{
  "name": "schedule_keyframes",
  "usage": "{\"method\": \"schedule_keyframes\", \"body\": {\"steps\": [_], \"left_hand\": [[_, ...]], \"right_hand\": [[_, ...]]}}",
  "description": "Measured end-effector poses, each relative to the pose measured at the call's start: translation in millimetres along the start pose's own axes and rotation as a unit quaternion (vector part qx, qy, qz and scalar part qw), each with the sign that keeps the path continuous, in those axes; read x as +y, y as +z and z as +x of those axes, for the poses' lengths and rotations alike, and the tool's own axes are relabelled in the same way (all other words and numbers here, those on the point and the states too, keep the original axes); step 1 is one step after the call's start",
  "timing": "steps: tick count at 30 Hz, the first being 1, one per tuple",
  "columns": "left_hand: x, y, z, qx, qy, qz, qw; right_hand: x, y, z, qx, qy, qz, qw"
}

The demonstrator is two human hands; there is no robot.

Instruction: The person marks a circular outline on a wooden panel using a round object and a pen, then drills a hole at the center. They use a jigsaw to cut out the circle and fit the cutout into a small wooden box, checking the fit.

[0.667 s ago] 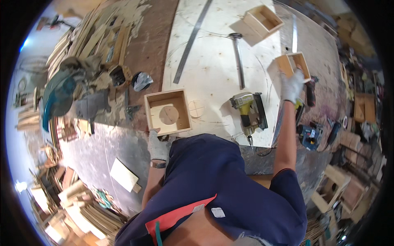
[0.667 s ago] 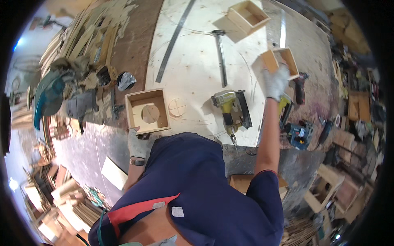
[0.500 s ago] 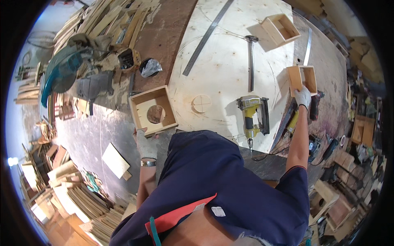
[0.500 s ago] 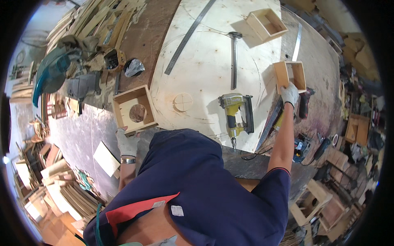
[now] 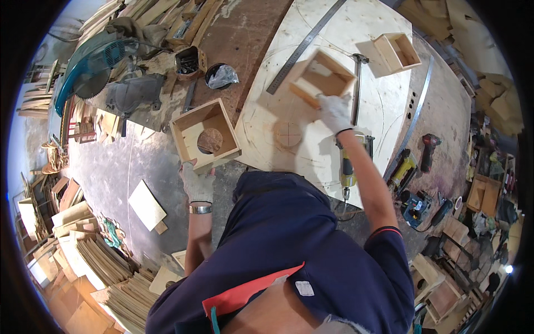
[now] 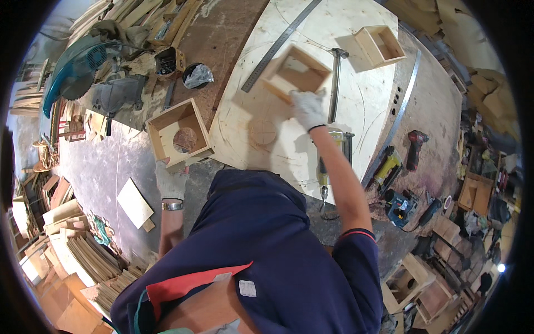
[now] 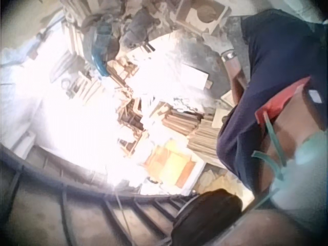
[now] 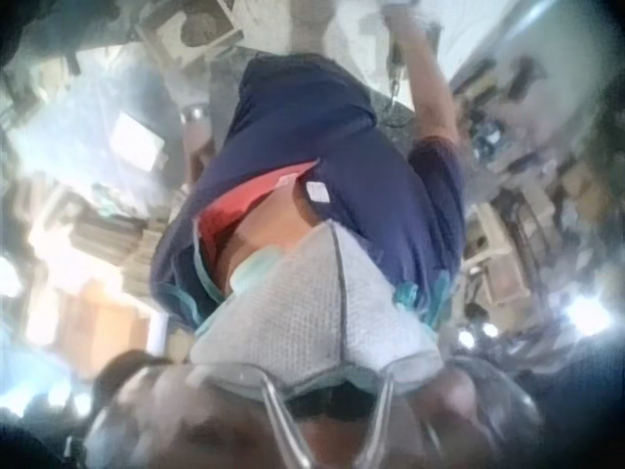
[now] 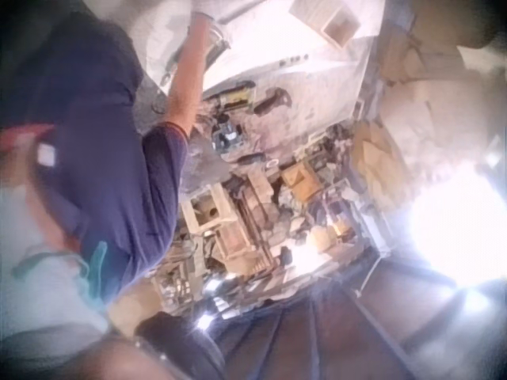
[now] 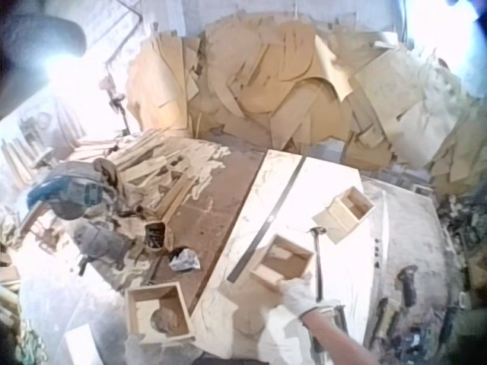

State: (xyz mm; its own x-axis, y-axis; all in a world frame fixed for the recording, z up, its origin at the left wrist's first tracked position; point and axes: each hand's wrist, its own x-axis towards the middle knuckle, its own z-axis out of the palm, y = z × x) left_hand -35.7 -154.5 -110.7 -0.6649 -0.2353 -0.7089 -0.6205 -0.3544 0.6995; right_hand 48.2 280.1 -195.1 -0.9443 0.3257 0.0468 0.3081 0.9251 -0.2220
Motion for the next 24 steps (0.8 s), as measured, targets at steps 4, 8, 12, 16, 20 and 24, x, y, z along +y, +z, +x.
{"method": "schedule_keyframes", "body": {"steps": [4, 8, 12, 16, 20, 24], "left_hand": [[0.6, 2.6, -17.6, -0.021, 0.018, -0.017, 0.999], [-8.8, 3.2, -16.5, -0.081, 0.081, 0.017, 0.993], [-6.1, 24.6, -33.2, -0.136, 0.083, 0.074, 0.984], [-17.5, 46.7, -30.8, -0.196, 0.047, 0.082, 0.976], [-20.3, 98.3, -73.7, -0.306, 0.102, 0.142, 0.936], [-40.4, 126.9, -98.4, -0.426, 0.357, 0.333, 0.762]], "right_hand": [[-83.5, -9.8, -19.1, -0.124, -0.056, -0.028, 0.990], [-114.9, -14.4, -59.4, -0.157, -0.056, -0.011, 0.986], [-118.8, -39.6, -73.0, 0.029, -0.016, 0.091, 0.995], [-112.3, -66.8, -97.8, 0.039, 0.183, 0.332, 0.925], [-128.7, -93.4, -116.4, 0.125, 0.209, 0.532, 0.811], [-118.5, -80.5, -142.4, 0.080, 0.388, 0.602, 0.694]]}}
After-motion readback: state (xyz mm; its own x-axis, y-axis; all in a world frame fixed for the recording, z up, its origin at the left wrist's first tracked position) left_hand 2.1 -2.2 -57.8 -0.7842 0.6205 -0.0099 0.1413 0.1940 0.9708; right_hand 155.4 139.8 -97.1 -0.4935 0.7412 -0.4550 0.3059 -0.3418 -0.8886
